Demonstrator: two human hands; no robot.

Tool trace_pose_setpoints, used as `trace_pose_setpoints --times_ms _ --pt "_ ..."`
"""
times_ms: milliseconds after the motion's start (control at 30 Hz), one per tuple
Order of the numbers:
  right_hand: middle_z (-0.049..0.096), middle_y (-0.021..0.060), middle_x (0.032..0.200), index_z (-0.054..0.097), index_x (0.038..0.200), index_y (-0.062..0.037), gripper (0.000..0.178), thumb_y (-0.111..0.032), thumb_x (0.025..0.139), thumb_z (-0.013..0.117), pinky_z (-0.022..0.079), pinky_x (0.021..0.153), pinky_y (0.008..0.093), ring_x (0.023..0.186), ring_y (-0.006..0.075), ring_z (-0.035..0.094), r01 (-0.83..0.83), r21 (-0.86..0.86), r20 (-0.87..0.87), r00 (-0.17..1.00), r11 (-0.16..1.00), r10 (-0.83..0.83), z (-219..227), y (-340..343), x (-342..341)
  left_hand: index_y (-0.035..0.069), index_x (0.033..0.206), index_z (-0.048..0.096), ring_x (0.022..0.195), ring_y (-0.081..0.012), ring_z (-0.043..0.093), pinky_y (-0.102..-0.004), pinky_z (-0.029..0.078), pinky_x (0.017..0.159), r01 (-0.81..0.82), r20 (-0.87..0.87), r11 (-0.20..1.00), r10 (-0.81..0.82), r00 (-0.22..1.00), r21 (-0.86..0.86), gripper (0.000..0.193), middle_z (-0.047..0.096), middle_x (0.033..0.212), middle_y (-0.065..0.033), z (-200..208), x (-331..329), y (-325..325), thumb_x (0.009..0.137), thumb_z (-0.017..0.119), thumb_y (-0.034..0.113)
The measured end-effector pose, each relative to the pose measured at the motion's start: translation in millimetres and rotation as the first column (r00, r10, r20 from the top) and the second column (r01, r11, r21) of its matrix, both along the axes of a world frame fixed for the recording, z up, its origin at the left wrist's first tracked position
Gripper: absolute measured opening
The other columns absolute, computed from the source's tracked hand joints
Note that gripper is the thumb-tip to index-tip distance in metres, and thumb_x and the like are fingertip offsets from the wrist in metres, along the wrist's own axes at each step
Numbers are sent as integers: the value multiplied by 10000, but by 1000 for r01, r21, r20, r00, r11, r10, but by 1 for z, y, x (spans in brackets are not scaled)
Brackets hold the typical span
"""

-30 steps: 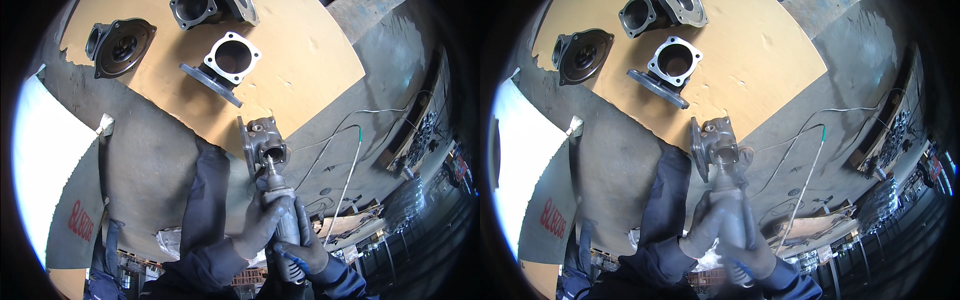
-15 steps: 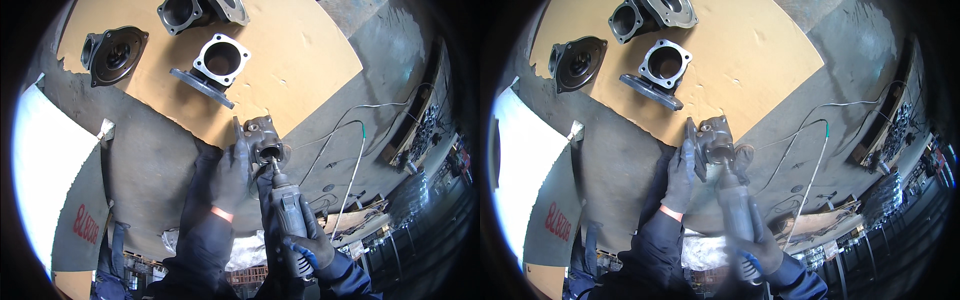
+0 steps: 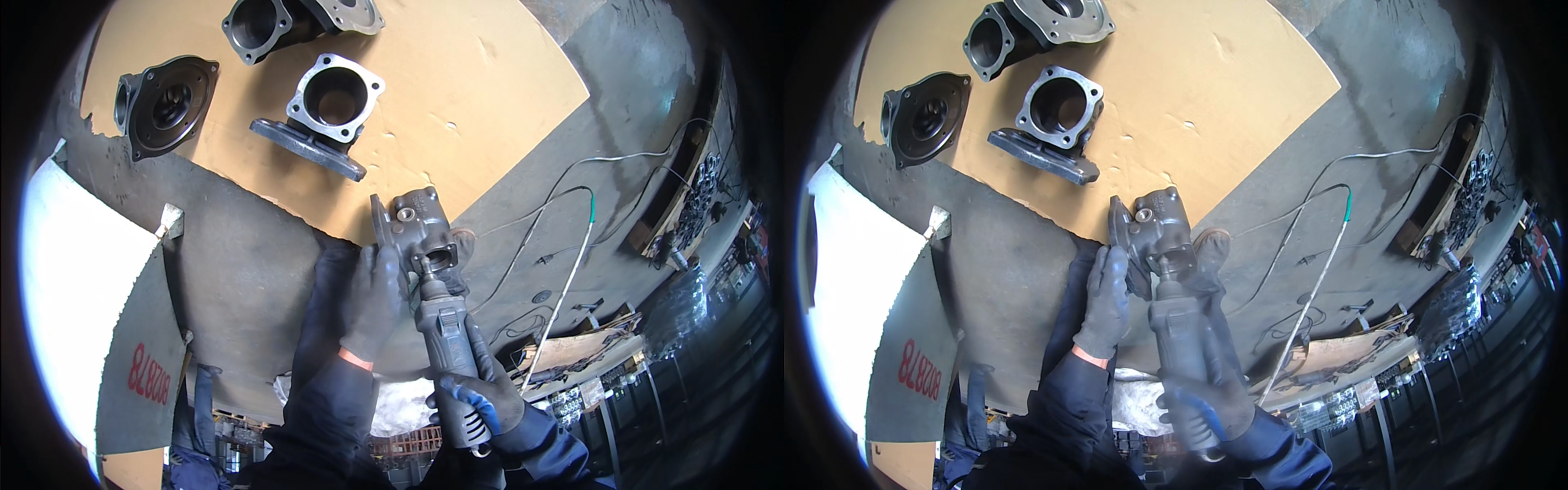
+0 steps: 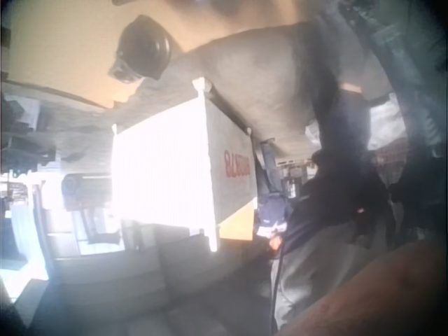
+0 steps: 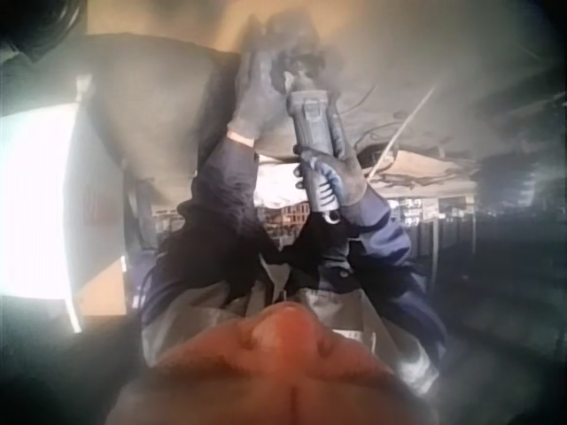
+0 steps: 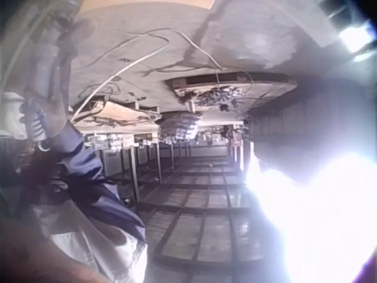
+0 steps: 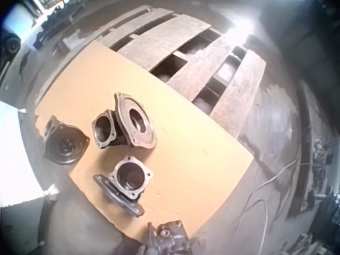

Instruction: The person uses a handheld rotary tool to grind the interior surfaces of several metal flanges placed on a cardboard sheet. They repeatedly pick up each flange, rotate it, and apply the tool to the inner bore and edges, then set the parts aside or into a nearby bin.

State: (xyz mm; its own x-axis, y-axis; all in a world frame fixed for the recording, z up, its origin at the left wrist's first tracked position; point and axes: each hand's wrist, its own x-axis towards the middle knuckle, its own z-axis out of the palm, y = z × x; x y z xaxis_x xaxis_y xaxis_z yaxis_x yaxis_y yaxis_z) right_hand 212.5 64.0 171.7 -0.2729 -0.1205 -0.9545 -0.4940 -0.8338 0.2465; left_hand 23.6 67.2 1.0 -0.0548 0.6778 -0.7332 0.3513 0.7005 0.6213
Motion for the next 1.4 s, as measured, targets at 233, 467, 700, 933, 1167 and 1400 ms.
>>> trace_pose_setpoints --times_ms 233,467,700,933,1167,1400 --pt "591 346 1470 75 1820 -194 1081 48 969 697 678 851 469 1027 394 782 155 65 96 982 986 -160 7 4 5 78 1200 646 970 -85 605 -294 516 882 -315 254 830 463 849 -460 355 668 1088 -10 5 -6 6 1196 546 418" --pt "669 343 1379 -14 1813 -315 1121 -76 1013 734 704 797 471 1017 390 804 207 -46 -100 972 977 -210 1 -5 12 47 1172 664 835 -109 584 -316 504 755 -408 241 820 524 817 -401 366 645 935 -11 -1 1 2 1162 557 398" --pt "602 299 1470 128 1810 -167 1069 22 952 735 678 922 494 1162 394 743 175 -33 67 983 984 -173 8 1 10 54 1237 636 984 -103 675 -306 566 907 -277 271 838 436 858 -469 335 703 1083 -38 -1 -9 1 1201 547 374" --pt "660 320 1342 113 1816 -187 1073 -10 959 735 673 890 483 1029 387 770 48 -7 45 998 999 -48 7 22 -1 49 1241 647 942 -94 634 -297 540 859 -374 259 822 509 821 -429 351 672 1056 -18 -1 -3 5 1184 569 387" --pt "629 339 1457 59 1817 -339 1093 -25 1010 726 706 891 526 1117 406 781 134 39 56 989 990 -136 3 12 24 49 1238 644 956 -114 696 -311 576 866 -325 289 835 477 830 -444 358 705 1083 -37 -2 -7 4 1191 567 395" --pt "640 350 1360 167 1807 -175 1068 -22 933 761 680 816 495 904 376 778 85 -18 56 995 996 -84 6 11 -1 59 1196 623 899 -117 687 -297 564 819 -339 267 853 460 846 -397 349 699 997 -40 -4 -4 4 1187 576 405"
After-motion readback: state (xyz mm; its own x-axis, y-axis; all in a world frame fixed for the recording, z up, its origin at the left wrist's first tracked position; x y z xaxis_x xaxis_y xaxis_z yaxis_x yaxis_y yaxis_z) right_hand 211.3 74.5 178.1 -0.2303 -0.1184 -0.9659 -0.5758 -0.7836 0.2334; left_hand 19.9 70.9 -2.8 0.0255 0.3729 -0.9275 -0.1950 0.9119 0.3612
